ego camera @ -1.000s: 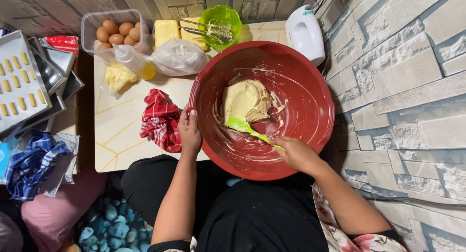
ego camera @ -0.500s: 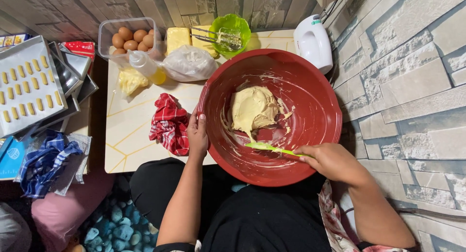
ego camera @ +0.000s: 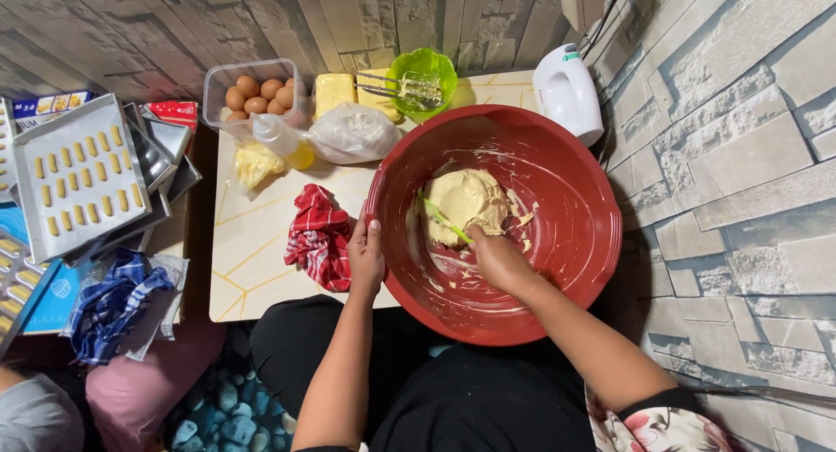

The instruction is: Mixing and folding dough in a large bowl using a spatula

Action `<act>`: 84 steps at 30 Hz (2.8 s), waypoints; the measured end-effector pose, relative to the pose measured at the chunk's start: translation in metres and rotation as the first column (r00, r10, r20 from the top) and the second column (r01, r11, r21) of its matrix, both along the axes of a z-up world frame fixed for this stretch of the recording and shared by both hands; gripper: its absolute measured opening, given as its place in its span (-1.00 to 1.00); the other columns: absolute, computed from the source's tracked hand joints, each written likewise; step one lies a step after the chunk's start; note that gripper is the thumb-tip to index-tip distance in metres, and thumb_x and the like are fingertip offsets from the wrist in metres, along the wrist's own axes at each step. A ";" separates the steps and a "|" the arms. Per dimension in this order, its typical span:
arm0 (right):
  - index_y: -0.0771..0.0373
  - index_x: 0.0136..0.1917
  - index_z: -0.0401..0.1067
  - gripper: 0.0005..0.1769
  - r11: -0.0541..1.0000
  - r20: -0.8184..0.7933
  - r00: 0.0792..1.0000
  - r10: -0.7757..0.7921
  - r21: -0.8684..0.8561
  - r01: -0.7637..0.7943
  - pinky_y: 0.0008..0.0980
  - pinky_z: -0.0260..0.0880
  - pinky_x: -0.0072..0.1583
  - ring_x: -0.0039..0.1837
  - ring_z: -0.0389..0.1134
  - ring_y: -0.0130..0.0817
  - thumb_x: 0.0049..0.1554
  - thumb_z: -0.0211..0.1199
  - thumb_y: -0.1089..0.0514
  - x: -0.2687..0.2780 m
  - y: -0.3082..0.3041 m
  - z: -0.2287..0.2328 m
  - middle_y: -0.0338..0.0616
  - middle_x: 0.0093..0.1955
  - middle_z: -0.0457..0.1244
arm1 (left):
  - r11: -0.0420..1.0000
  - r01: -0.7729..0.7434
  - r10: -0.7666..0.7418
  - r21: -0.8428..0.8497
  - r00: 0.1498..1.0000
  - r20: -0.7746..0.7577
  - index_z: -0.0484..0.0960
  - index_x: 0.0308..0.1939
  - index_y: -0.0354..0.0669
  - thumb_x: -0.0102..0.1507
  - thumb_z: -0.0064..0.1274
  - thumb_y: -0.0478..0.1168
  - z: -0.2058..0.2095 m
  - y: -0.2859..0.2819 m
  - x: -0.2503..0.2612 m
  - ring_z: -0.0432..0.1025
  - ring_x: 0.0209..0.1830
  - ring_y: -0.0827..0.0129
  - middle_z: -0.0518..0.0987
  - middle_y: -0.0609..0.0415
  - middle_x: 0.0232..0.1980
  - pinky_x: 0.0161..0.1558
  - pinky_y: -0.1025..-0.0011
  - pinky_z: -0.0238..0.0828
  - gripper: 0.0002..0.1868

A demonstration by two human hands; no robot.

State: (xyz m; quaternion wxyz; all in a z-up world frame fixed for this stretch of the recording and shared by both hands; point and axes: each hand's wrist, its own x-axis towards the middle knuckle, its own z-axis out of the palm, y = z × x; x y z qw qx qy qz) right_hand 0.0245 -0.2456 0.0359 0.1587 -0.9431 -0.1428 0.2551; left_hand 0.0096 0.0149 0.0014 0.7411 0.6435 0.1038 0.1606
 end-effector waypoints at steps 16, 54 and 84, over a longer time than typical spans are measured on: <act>-0.03 0.26 0.53 -0.63 0.948 -0.006 0.948 -0.318 0.007 0.318 -0.05 0.46 0.09 0.03 0.51 0.06 0.22 0.16 -0.05 -0.004 -0.124 0.156 -0.08 -0.22 0.53 | 1.000 -0.012 0.013 0.026 0.999 -0.032 0.35 0.48 -0.12 0.46 -0.14 -0.21 0.019 0.000 -0.003 0.34 0.32 0.26 0.49 -0.15 0.36 0.34 0.15 0.29 -0.52; 0.25 -0.10 0.54 -0.96 0.621 0.172 0.872 -0.458 0.764 0.175 -0.57 0.47 -0.20 -0.34 0.44 -0.50 0.21 0.29 0.27 0.236 0.034 0.111 -0.13 -0.42 0.37 | 0.916 0.147 -0.019 0.374 0.946 -0.325 0.65 0.23 0.16 0.36 0.09 0.06 0.040 0.041 0.079 0.42 -0.35 0.36 0.62 0.06 -0.40 -0.26 0.41 0.37 -0.61; 0.38 0.20 0.52 -0.70 0.540 -0.010 0.900 -0.435 0.797 0.270 -0.36 0.53 -0.10 -0.17 0.43 -0.31 0.29 0.03 0.38 0.094 -0.059 0.117 0.16 -0.06 0.42 | 0.204 0.092 0.497 0.975 0.848 -0.184 0.30 0.17 -0.11 0.35 -0.29 -0.20 -0.100 0.108 0.059 0.58 -0.24 -0.06 0.59 -0.08 -0.34 -0.15 0.02 0.55 -0.68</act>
